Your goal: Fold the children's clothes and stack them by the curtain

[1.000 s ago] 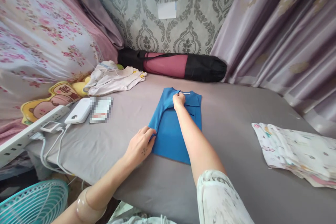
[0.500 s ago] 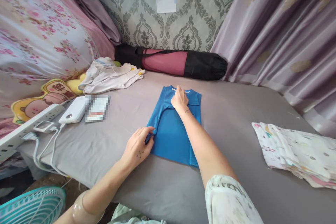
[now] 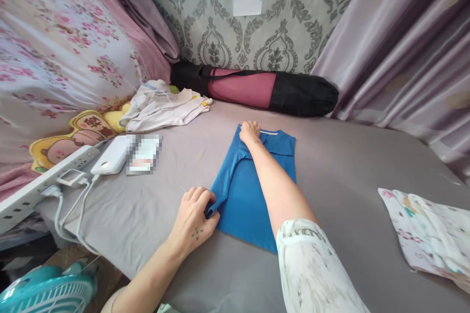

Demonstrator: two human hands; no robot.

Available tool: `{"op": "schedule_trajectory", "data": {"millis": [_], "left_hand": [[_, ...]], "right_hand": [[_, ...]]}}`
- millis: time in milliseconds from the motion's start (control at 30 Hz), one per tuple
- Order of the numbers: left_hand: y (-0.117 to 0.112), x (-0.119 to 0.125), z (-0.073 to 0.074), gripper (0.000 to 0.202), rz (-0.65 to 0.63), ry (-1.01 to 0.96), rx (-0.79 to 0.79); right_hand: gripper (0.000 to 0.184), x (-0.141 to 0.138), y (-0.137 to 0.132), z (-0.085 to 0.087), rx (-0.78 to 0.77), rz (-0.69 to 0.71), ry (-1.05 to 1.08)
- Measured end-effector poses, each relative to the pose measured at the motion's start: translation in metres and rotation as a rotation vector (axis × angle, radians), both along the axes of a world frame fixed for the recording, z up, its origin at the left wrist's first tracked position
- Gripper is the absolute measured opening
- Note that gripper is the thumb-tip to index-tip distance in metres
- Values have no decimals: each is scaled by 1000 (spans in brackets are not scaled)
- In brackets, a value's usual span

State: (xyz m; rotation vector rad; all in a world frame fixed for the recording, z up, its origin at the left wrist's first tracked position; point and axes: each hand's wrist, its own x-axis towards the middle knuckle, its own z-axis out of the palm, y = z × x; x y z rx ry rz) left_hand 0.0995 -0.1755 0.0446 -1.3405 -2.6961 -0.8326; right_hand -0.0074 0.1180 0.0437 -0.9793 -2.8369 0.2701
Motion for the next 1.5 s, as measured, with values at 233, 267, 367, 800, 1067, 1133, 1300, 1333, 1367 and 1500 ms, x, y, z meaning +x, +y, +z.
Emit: {"op": "schedule_trajectory", "data": {"millis": [233,267,367,800,1067,1133,1300,1333,1367,1500], "left_hand": [[-1,-2,0,18,-97,4,-38],[-2,-2,0,18,-117,5,-39],[-1,-1,1,17,-144,0,-35],[-1,0,6,27,-126,35,145],[1,-3,-10,31,-110,187,119],[1,-3,-12,35,-161,216,47],[2,-2,-15,49,-229,248,-141],[3,-2,-16,49,-228,247,-162],[3,-1,-16,49,-226,244,-177],[2,0,-16,48,-212,227,-186]], "right_hand": [[30,-18,6,-6,9,-24,-9],[30,-19,7,-7,17,-21,1],[31,-20,6,-10,47,-8,21],[37,-10,14,-8,-20,1,76],[53,13,-29,-7,36,260,-22],[60,10,-34,-11,14,246,-89],[66,1,-30,-19,7,182,-131],[67,0,-29,-21,9,181,-127],[67,-1,-29,-22,10,181,-122],[67,-1,-26,-23,-4,185,-122]]}}
